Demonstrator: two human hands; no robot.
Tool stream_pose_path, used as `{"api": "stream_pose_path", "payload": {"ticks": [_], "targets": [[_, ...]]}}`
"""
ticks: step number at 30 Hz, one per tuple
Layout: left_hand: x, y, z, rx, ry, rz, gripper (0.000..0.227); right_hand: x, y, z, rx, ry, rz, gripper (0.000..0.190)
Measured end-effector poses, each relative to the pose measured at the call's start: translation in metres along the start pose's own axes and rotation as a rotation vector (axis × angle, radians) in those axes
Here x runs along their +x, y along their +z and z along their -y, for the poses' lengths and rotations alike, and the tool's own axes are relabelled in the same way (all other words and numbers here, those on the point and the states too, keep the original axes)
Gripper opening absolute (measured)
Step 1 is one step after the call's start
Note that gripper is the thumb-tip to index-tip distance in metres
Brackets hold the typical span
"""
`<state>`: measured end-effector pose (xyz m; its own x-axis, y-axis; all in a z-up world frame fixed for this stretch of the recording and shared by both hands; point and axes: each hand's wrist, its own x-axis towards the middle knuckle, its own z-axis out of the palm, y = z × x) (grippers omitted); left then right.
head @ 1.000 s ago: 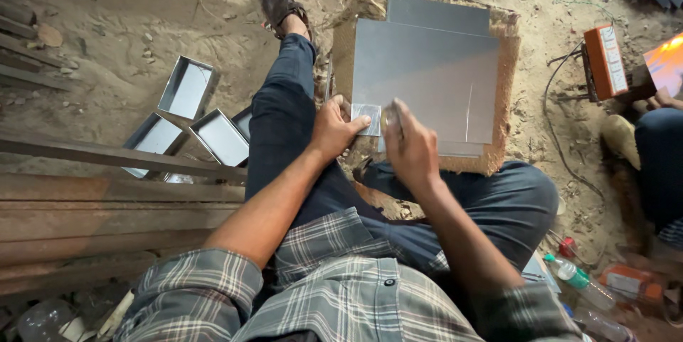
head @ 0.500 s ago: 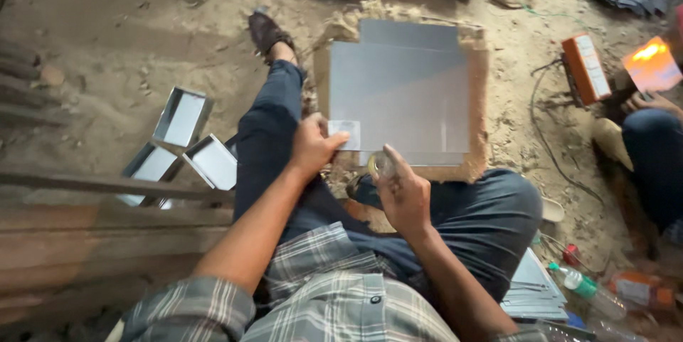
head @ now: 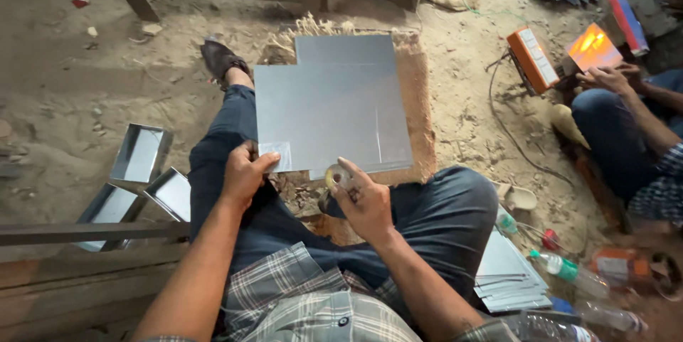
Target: The person sits on the ground and uses a small round polishing tool to rub the surface of a rectangular metal sheet. They repeatedly move the tool across the sheet's surface, occasionally lifting and repositioning the sheet to work on different areas.
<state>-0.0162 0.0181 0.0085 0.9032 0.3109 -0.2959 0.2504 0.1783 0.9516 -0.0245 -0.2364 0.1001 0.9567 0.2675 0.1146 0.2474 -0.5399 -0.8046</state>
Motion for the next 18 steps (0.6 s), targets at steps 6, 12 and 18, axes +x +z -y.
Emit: {"api": "stream_pose_path", "payload": {"ticks": [6, 12, 18], "targets": [[-0.009, 0.005, -0.006, 0.175, -0.022, 0.062, 0.031, -0.003, 0.003, -0.012, 0.055, -0.04, -0.064, 0.048], [-0.004, 0.004, 0.005, -0.05, 0.144, 0.203, 0.023, 0.007, 0.009, -0.007, -0.117, -0.249, -0.105, 0.046], [-0.009, 0.002, 0.001, -0.049, 0.048, 0.218, 0.024, 0.057, 0.022, 0.01, -0.101, -0.124, 0.133, 0.037]]}}
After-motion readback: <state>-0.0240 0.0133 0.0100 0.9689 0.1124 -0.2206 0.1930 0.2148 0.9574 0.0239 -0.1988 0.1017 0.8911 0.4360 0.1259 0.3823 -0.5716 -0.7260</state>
